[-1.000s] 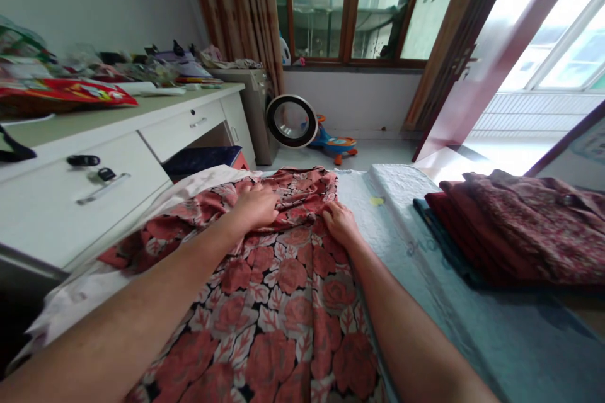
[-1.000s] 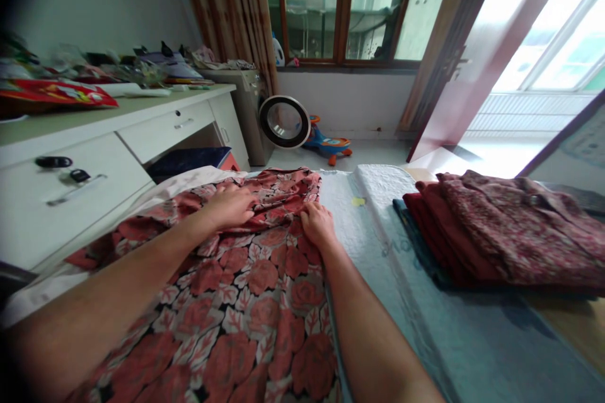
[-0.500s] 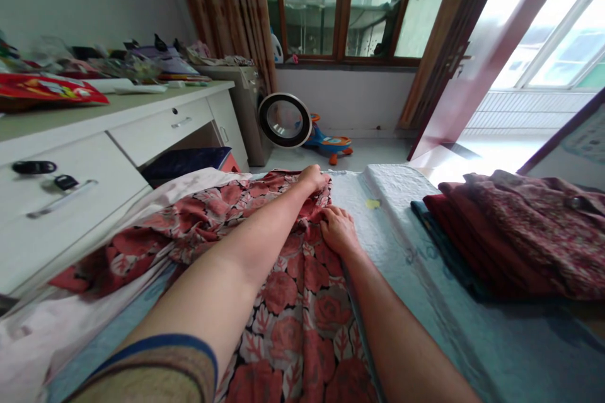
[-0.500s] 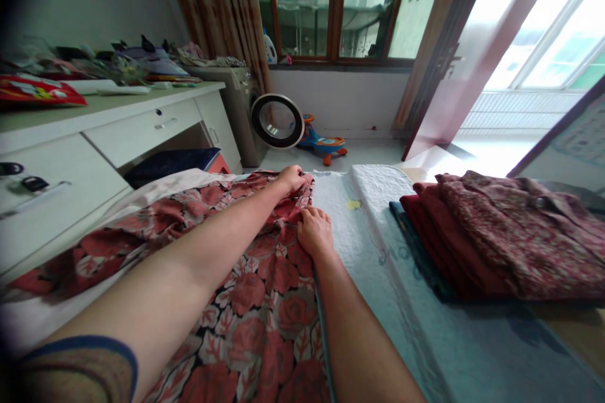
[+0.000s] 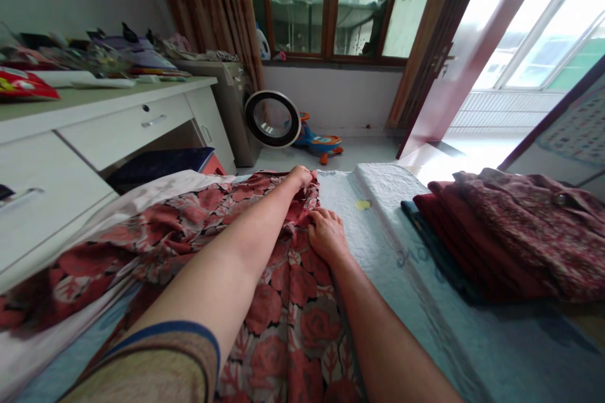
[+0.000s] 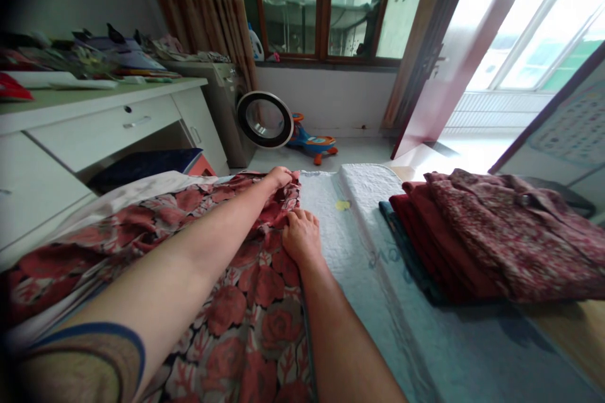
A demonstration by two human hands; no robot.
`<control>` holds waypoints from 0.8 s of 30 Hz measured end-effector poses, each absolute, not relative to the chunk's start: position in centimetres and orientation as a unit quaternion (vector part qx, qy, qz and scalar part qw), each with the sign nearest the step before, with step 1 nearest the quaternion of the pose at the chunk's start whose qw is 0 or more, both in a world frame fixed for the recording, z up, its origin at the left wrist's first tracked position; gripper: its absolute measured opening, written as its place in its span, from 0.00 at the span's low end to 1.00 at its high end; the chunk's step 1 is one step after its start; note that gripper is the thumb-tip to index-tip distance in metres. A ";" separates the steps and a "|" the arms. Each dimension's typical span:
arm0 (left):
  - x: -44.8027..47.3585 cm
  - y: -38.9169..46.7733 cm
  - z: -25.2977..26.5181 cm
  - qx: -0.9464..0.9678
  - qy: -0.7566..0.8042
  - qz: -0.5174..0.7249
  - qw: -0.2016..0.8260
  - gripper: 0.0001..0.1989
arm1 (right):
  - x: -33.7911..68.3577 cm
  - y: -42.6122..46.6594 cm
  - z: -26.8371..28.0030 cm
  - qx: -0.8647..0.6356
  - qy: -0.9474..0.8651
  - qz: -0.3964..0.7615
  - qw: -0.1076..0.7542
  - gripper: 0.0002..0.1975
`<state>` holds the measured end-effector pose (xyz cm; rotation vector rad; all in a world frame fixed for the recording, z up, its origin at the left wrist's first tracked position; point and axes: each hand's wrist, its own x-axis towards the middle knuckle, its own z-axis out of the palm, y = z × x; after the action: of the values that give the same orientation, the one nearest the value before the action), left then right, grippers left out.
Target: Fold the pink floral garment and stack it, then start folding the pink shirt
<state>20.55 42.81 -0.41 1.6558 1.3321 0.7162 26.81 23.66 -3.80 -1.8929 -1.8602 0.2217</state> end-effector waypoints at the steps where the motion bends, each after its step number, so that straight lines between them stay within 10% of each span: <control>1: 20.5 42.8 -0.4 0.659 0.525 0.290 0.453 0.19 | 26.8 23.6 -3.8 -0.690 -0.679 0.081 0.239 0.19; 24: 20.5 44.5 -1.6 0.632 0.493 0.309 0.512 0.15 | 26.7 23.7 -4.0 -0.683 -0.666 0.089 0.286 0.16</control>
<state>20.54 44.54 -1.56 1.5203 1.1872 0.7440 26.67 23.67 -3.98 -1.8258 -1.7814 0.2376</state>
